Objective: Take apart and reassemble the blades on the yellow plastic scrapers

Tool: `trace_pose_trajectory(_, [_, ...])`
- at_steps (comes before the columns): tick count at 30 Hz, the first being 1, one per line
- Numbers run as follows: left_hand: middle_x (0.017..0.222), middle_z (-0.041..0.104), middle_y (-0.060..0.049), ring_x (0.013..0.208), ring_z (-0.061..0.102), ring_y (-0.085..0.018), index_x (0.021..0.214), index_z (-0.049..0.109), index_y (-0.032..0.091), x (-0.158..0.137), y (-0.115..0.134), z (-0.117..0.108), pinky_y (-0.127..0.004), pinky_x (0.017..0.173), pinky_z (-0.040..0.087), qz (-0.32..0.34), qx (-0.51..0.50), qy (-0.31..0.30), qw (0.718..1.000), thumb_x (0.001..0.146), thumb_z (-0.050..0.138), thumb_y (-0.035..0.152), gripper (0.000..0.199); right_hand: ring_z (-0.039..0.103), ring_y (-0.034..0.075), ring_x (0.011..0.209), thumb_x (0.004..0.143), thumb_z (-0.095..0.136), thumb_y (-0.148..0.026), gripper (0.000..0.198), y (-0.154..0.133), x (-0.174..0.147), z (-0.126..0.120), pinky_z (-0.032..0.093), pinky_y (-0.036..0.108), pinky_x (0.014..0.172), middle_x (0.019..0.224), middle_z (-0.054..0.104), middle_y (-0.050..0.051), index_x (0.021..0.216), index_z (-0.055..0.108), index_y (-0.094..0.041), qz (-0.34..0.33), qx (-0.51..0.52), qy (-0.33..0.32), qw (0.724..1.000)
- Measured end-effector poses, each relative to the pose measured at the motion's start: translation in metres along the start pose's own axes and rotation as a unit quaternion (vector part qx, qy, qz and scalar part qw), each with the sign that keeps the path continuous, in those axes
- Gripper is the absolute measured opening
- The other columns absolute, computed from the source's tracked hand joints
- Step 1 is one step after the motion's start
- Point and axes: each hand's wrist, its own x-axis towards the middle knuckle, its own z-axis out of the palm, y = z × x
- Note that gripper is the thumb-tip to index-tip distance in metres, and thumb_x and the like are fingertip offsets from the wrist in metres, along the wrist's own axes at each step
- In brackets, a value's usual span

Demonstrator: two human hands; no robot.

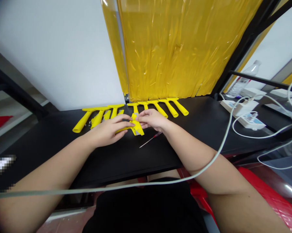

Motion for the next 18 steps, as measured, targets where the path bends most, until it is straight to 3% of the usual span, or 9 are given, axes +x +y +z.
trace_pose_trajectory(11, [0.142,0.064,-0.010,0.119,0.070,-0.021,0.135,0.070,0.027,0.0014,-0.0029,0.0040,-0.033,0.094,0.062,0.064,-0.022,0.027,0.997,0.102,0.052,0.010,0.041,0.066,0.009,0.057,0.094,0.078,-0.015,0.020,0.0001,0.0009,-0.0016,0.061,0.018,0.053,0.066,0.070,0.002,0.078,0.066,-0.015,0.005,-0.006,-0.023,1.000])
trace_pose_trajectory(18, [0.143,0.065,-0.011,0.119,0.072,-0.022,0.130,0.072,0.024,0.0005,-0.0023,0.0008,-0.034,0.097,0.062,0.047,-0.035,0.025,0.998,0.100,0.057,0.012,0.036,0.067,0.010,0.056,0.101,0.068,-0.015,0.021,-0.0023,-0.0014,-0.0009,0.061,0.019,0.054,0.065,0.069,0.002,0.080,0.063,-0.015,0.022,0.006,-0.030,0.999])
